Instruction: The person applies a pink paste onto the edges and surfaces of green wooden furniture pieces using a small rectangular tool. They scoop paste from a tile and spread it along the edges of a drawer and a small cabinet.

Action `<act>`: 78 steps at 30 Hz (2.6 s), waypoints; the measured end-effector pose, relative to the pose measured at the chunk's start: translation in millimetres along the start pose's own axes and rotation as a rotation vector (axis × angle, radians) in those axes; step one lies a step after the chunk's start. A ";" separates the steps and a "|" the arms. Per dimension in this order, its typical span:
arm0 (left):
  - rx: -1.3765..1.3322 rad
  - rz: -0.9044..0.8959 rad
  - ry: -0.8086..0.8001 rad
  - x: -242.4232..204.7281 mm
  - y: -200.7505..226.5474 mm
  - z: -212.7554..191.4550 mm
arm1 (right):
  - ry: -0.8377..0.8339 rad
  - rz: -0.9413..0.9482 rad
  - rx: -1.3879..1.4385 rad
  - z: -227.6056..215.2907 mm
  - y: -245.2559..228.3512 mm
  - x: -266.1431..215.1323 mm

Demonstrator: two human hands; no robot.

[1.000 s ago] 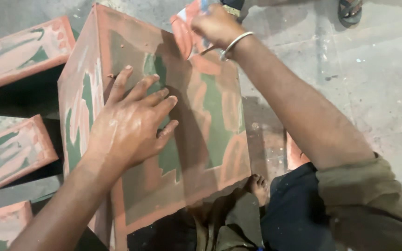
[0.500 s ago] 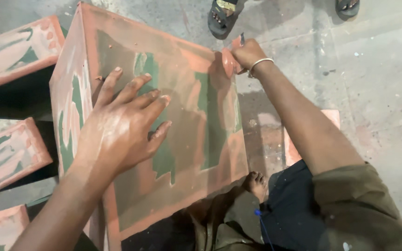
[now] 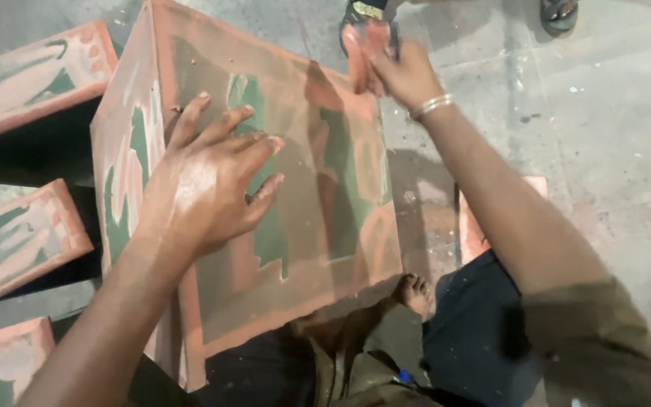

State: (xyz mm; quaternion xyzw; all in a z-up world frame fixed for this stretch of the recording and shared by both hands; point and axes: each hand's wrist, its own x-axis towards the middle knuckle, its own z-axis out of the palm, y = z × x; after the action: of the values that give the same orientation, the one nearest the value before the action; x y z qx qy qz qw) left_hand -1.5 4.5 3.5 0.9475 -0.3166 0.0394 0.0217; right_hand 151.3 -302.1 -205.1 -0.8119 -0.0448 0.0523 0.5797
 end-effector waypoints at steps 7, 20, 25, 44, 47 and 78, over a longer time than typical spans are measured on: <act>-0.010 0.011 0.025 0.5 0.4 0.3 | 0.348 -0.481 -0.300 83.4 -7.3 -76.8; -0.016 -0.030 0.018 2.3 2.4 -2.8 | 0.102 0.336 -0.286 15.3 47.9 -13.0; -0.029 -0.023 0.007 0.3 -0.9 5.2 | 0.114 0.242 0.005 37.1 50.2 0.3; 0.027 -0.004 -0.049 4.3 -2.2 2.8 | 0.140 0.358 -0.047 15.5 106.6 31.3; 0.026 0.000 -0.056 1.5 -2.7 4.5 | 0.137 0.351 0.006 29.2 94.1 36.4; 0.031 -0.001 -0.092 4.7 1.4 0.2 | 0.098 0.325 -0.164 -16.6 118.3 32.3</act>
State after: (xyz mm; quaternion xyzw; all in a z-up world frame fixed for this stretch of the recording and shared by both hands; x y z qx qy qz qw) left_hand 1.4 0.6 3.7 0.9487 -0.3161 0.0008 -0.0073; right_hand 186.9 -351.6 -312.7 -0.8547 0.1110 0.1018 0.4969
